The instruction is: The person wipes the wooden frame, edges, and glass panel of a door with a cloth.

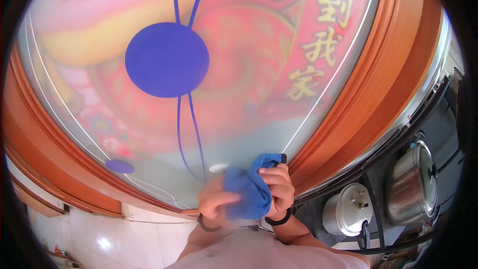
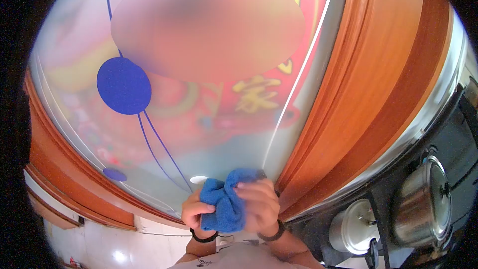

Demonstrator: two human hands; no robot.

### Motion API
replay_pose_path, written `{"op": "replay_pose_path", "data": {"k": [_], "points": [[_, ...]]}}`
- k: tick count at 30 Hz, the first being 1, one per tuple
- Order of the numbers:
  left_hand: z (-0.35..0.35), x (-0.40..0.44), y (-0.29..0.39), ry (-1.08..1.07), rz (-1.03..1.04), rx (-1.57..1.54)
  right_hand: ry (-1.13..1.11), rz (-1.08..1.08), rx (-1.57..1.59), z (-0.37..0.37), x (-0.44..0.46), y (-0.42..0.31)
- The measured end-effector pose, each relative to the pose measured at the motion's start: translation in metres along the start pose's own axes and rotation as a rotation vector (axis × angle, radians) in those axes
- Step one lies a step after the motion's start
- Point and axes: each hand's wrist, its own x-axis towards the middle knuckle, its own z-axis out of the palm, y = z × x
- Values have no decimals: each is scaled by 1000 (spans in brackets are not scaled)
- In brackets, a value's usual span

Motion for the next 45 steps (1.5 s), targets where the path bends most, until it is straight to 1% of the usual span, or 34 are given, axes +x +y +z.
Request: {"op": "replay_pose_path", "data": {"k": [6,19,30,33,36,42,45], "points": [[-9,-7,-4,-58,-22,-53,45,0,29,5,0,-1],[-7,-3,-4,-59,5,-59,28,27,16,3,1,-4],[-12,-3,-4,-110,-6,-45,59,20,27,7,-4,-4],[-9,1,-2,-97,-3,-41,68,21,31,8,-4,-5],[-9,2,0,-115,-65,-83,86,29,34,10,-6,-4],[-11,5,7,-132,-97,-33,84,41,30,10,-12,-4],[-11,5,4,-132,-85,-82,94,35,26,11,-13,-2]]}}
